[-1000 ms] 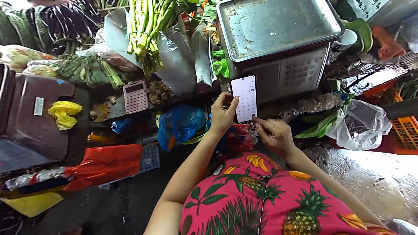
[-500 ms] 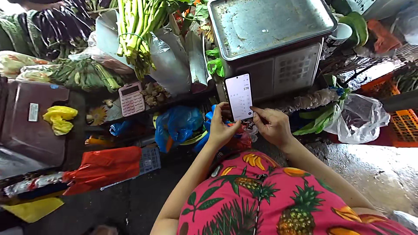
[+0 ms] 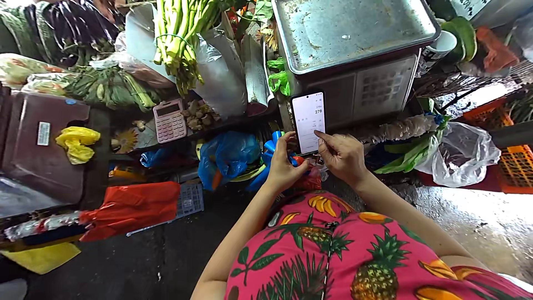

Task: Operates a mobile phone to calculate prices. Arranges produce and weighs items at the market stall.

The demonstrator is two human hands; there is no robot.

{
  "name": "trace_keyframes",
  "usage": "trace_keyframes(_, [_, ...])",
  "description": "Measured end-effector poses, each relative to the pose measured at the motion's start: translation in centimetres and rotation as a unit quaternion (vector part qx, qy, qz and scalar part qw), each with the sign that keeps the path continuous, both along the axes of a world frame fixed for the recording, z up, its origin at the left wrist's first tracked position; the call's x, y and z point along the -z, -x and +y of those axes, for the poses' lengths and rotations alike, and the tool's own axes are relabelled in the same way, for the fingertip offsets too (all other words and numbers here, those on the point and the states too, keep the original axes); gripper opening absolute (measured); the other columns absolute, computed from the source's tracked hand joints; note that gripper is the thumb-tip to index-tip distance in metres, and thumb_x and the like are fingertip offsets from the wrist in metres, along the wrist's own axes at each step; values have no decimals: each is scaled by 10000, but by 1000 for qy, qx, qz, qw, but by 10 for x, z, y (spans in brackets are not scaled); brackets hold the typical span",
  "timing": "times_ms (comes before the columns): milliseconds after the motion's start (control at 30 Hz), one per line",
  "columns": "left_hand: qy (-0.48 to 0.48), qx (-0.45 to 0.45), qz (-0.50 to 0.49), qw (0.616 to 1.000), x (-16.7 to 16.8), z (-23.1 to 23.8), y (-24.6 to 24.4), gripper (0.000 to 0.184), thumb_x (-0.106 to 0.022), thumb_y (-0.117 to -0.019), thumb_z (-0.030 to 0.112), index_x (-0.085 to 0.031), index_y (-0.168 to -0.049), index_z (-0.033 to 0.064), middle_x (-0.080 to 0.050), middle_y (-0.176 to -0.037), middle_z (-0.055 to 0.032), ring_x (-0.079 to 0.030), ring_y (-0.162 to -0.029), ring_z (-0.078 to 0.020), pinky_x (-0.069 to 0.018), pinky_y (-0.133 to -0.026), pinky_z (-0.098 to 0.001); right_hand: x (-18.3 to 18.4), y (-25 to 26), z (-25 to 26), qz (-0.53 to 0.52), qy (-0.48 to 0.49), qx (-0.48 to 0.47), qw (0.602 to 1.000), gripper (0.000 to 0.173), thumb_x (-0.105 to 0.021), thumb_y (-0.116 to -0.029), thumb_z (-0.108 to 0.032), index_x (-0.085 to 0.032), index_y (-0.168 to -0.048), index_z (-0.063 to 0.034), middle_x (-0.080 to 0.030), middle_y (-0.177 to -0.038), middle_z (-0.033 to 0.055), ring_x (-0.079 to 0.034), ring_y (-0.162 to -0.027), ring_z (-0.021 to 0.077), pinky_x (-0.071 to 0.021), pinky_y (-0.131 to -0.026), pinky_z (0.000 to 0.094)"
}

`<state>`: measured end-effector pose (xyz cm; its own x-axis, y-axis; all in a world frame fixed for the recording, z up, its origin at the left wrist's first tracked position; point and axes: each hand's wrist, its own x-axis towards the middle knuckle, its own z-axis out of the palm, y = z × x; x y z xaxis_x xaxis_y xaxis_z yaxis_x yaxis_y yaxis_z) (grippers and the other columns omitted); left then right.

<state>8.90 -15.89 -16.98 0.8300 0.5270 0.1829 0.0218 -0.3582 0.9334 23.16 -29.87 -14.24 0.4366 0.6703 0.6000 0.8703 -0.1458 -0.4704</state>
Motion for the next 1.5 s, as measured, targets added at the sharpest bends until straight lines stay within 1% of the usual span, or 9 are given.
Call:
trace_keyframes(133, [-4, 0, -2, 1000, 2, 0, 1, 824, -831, -769, 153, -410, -1473, 68, -561, -1322, -101, -614, -1110, -140, -542, -933, -301, 0, -2, 0, -11, -11, -8, 1000, 337, -524, -1006, -222, -787, -1146, -66, -600, -617, 35, -539, -562, 168, -440, -557, 348])
trace_keyframes(267, [-13, -2, 11, 1000, 3, 0, 1, 833, -831, -768, 175, -407, -1479, 71, -565, -1321, -100, -612, -1112, -139, -539, -935, -302, 6, -3, 1, -28, 30, 14, 999, 356, -514, -1001, -237, -780, -1205, -116, -630, -645, 49, -582, -584, 195, -467, -576, 376])
trace_keyframes(400, [0, 4, 6, 1000, 2, 1, 0, 802, -834, -804, 220, -416, -1469, 56, -572, -1318, -105, -622, -1109, -145, -552, -936, -317, 7, -3, -6, 0, -1, -10, 1000, 332, -525, -1014, -232, -788, -1167, -101, -599, -620, 34, -541, -564, 167, -443, -559, 349])
trace_keyframes(533, [27, -6, 17, 999, -4, 2, -2, 677, -791, -867, 253, -470, -1427, 50, -591, -1278, -90, -627, -1053, -125, -550, -896, -295, 16, -1, -18, 27, 2, -15, 1000, 327, -529, -1017, -242, -788, -1140, -85, -625, -635, 38, -563, -577, 162, -465, -574, 349])
trace_keyframes(733, [59, -27, 24, 998, -12, 4, -8, 393, -688, -947, 173, -581, -1299, 35, -649, -1108, -65, -645, -859, -89, -558, -750, -244, 27, 1, -28, 40, 15, -15, 999, 324, -530, -1019, -245, -798, -1105, -85, -668, -674, 55, -609, -614, 170, -494, -604, 354])
trace_keyframes(1100, [49, -27, 21, 998, -11, 5, -11, 423, -729, -879, 118, -593, -1271, 34, -647, -1078, -58, -636, -830, -79, -548, -712, -226, 23, -1, -21, -12, 29, 23, 999, 314, -546, -1003, -231, -799, -1127, -93, -661, -672, 64, -594, -588, 204, -462, -563, 374])
trace_keyframes(1300, [53, -27, 17, 998, -10, 5, -11, 414, -727, -877, 111, -597, -1264, 42, -650, -1070, -51, -631, -814, -77, -544, -700, -220, 14, 0, -17, -6, -9, 2, 1000, 316, -540, -1008, -234, -803, -1110, -93, -586, -599, 39, -535, -553, 168, -425, -553, 335])
trace_keyframes(1400, [53, -22, 13, 998, -10, 5, -11, 407, -730, -875, 105, -601, -1256, 42, -654, -1071, -59, -641, -824, -92, -556, -711, -240, 10, -1, -12, -1, -8, 1, 1000, 322, -536, -1008, -217, -790, -1141, -71, -616, -623, 44, -557, -562, 175, -449, -552, 346])
trace_keyframes(1500, [53, -21, 11, 998, -9, 5, -11, 403, -733, -877, 116, -602, -1250, 39, -654, -1056, -55, -639, -824, -85, -554, -714, -233, 1, -2, -3, 2, 7, 1, 1000, 359, -504, -1038, -200, -725, -1284, -60, -645, -654, 55, -581, -571, 190, -467, -546, 364])
